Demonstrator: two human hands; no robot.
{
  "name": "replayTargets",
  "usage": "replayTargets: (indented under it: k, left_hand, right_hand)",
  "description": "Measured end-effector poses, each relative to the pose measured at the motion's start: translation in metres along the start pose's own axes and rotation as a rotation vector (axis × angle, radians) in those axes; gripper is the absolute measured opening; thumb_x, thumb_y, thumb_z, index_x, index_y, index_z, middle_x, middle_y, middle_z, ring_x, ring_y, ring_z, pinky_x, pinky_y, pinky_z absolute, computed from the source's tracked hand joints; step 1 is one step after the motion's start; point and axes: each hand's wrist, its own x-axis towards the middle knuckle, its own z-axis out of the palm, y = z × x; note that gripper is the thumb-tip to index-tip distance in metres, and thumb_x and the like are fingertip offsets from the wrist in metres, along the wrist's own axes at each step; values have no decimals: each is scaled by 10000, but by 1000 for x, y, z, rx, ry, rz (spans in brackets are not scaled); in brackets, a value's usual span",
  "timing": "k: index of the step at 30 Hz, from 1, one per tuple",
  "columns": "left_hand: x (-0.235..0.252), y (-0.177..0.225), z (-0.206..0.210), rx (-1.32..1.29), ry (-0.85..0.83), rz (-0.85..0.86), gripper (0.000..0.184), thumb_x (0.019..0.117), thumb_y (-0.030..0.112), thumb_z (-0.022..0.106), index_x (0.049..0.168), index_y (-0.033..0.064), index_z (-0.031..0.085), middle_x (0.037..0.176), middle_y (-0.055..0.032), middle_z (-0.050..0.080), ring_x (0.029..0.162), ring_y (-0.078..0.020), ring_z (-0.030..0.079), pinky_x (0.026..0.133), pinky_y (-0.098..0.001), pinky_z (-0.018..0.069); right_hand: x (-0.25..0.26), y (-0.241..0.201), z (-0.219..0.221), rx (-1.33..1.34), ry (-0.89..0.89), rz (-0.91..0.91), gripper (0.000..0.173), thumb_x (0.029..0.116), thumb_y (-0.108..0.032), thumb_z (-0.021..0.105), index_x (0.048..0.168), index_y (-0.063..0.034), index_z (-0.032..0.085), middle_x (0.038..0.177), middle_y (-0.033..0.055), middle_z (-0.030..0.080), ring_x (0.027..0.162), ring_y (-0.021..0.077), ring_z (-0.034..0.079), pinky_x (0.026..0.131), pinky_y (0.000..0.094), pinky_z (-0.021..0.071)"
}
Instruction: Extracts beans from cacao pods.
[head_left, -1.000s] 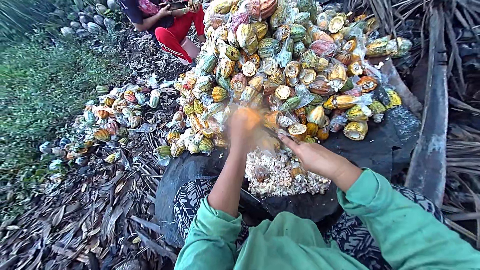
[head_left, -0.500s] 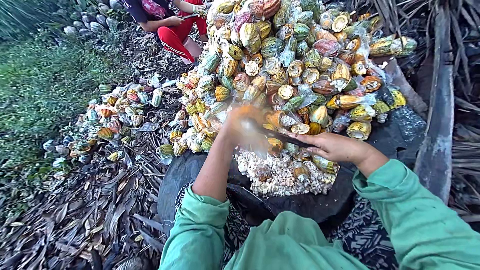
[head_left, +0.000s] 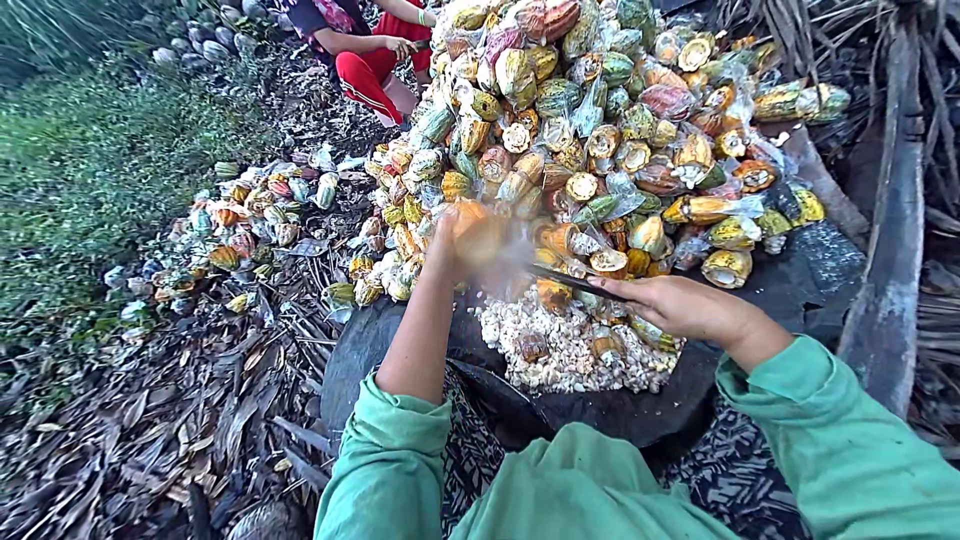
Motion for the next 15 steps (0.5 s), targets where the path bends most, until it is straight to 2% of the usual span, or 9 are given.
replayTargets:
  k: [1, 2, 3, 6, 8, 11, 13, 15]
  left_hand:
    - [4, -5, -4, 90, -32, 85, 599, 1036, 519, 388, 1528, 176, 375, 1356, -110, 594, 1186, -235, 609, 961, -480, 534]
    - [6, -9, -5, 176, -65, 157, 690, 1010, 516, 416, 1594, 180, 268, 1443, -124, 539, 1249, -233, 582, 996, -472, 522]
    - [6, -11, -4, 249, -90, 217, 753, 975, 518, 441, 1612, 182, 222, 1481, -127, 509, 1267, -219, 572, 1002, -453, 520]
    - [6, -11, 0, 381, -175, 374, 788, 946, 498, 501, 1605, 153, 239, 1481, -138, 503, 1242, -173, 589, 1001, -402, 530]
    - [4, -5, 2, 438, -222, 424, 822, 914, 492, 556, 1592, 129, 268, 1465, -144, 521, 1228, -162, 599, 1003, -386, 530]
    - [7, -4, -3, 435, -244, 417, 798, 919, 483, 540, 1585, 125, 284, 1451, -133, 533, 1221, -150, 598, 1000, -374, 528]
    - [11, -7, -8, 361, -187, 373, 831, 904, 520, 534, 1596, 149, 264, 1461, -123, 528, 1226, -161, 596, 993, -387, 532]
    - [16, -13, -12, 218, -104, 305, 841, 916, 567, 506, 1609, 173, 237, 1480, -107, 514, 1263, -185, 574, 1013, -420, 523]
  right_hand:
    - [3, 0, 1, 6, 22, -6, 540, 1060, -108, 487, 1579, -243, 421, 1120, 223, 718, 967, 415, 710, 868, 603, 547]
    - [6, -2, 2, 9, 38, -2, 540, 1061, -108, 487, 1579, -245, 421, 1124, 216, 721, 971, 407, 713, 871, 596, 548]
    - [9, -3, 3, 12, 47, 6, 541, 1061, -106, 487, 1579, -247, 419, 1128, 210, 723, 973, 401, 714, 876, 590, 547]
    - [19, -9, 6, -7, 64, 46, 572, 1060, -100, 494, 1593, -279, 389, 1092, 201, 725, 937, 394, 714, 851, 581, 550]
    - [24, -11, 9, -10, 77, 30, 584, 1057, -88, 491, 1601, -266, 373, 1076, 213, 722, 907, 406, 712, 830, 588, 551]
    - [23, 0, 10, -4, 96, -137, 567, 1035, -90, 536, 1569, -260, 442, 1044, 196, 738, 873, 382, 725, 800, 573, 572]
    - [22, 2, 10, -25, 5, -171, 553, 1036, -94, 530, 1552, -283, 467, 1024, 200, 739, 876, 400, 721, 806, 590, 564]
    - [23, -7, 12, -82, -244, -33, 593, 1055, -84, 466, 1590, -329, 386, 1071, 238, 719, 941, 459, 698, 857, 641, 523]
